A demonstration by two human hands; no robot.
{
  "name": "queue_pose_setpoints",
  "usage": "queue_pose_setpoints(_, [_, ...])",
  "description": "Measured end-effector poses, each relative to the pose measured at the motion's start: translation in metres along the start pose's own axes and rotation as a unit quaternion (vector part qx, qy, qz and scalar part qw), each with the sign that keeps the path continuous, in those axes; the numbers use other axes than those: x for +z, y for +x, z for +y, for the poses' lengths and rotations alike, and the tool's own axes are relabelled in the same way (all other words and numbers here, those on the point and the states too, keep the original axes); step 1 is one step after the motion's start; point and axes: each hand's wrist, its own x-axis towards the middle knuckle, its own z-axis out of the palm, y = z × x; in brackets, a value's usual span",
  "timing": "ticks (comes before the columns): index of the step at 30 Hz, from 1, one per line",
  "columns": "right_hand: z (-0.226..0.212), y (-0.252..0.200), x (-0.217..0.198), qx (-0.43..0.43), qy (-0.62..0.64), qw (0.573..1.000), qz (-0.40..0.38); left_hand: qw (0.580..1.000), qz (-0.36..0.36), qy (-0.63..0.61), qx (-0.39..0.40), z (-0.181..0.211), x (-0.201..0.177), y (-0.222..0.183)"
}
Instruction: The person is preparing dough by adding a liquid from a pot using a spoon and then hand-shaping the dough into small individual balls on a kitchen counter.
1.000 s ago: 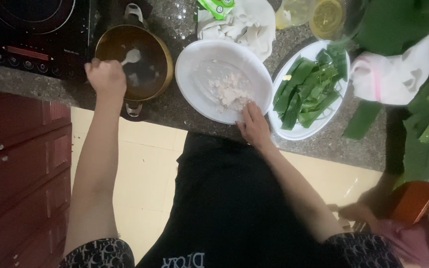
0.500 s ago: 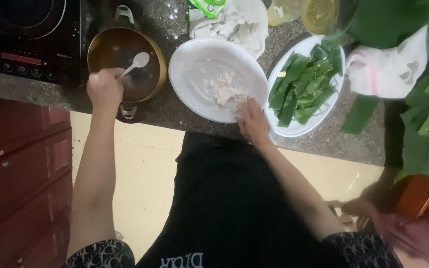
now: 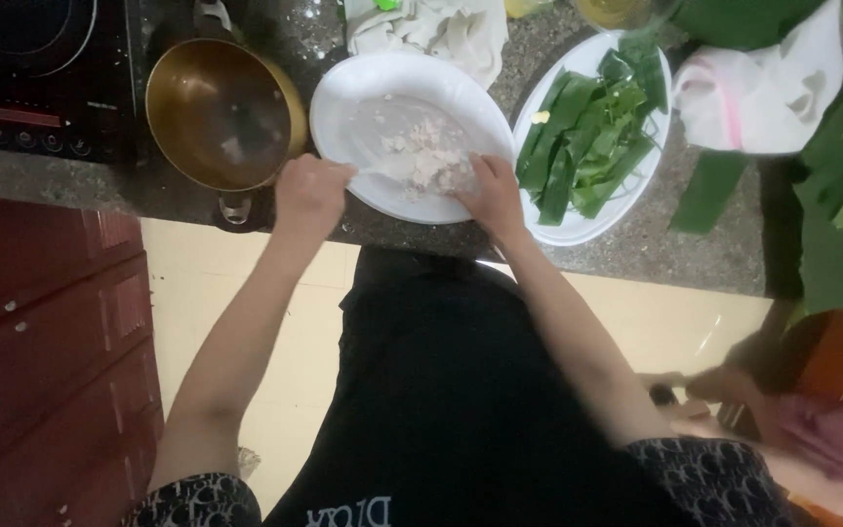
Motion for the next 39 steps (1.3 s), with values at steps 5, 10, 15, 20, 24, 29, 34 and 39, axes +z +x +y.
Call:
queue_pose_setpoints(5, [0.009, -0.017, -0.038, 0.001, 0.038, 0.998, 0.041, 0.993, 0.057, 0.034, 0.100, 0.005, 0.025, 0.008])
queue_pose_setpoints(10, [0.008, -0.030, -0.060, 0.023, 0.022, 0.999, 0.039, 0.978, 0.082, 0.091, 0.167, 0.057, -0.049, 0.031])
queue_pose_setpoints(15, [0.015, -0.041, -0.039, -0.005, 0.021, 0.998, 0.061, 0.969, 0.113, 0.124, 0.181, 0.050, -0.040, 0.020])
queue_pose_setpoints(20, [0.010, -0.036, -0.021, -0.029, 0.010, 0.998, 0.061, 0.979, 0.104, 0.113, 0.137, 0.024, -0.032, 0.009])
queue_pose_setpoints(24, [0.010, -0.028, -0.006, -0.026, -0.058, 0.998, 0.016, 0.947, 0.054, 0.314, 0.050, -0.002, -0.063, 0.003])
queue_pose_setpoints(29, [0.001, -0.012, 0.003, 0.048, -0.034, 0.994, -0.097, 0.880, -0.001, 0.456, -0.133, -0.096, -0.086, -0.031])
queue_pose_setpoints(34, [-0.025, 0.022, -0.026, 0.133, 0.069, 0.960, -0.238, 0.911, -0.087, 0.292, -0.278, -0.154, -0.067, -0.045])
queue_pose_setpoints(39, [-0.037, 0.040, -0.032, 0.156, 0.037, 0.944, -0.287, 0.914, -0.038, 0.329, -0.234, -0.198, -0.046, -0.053])
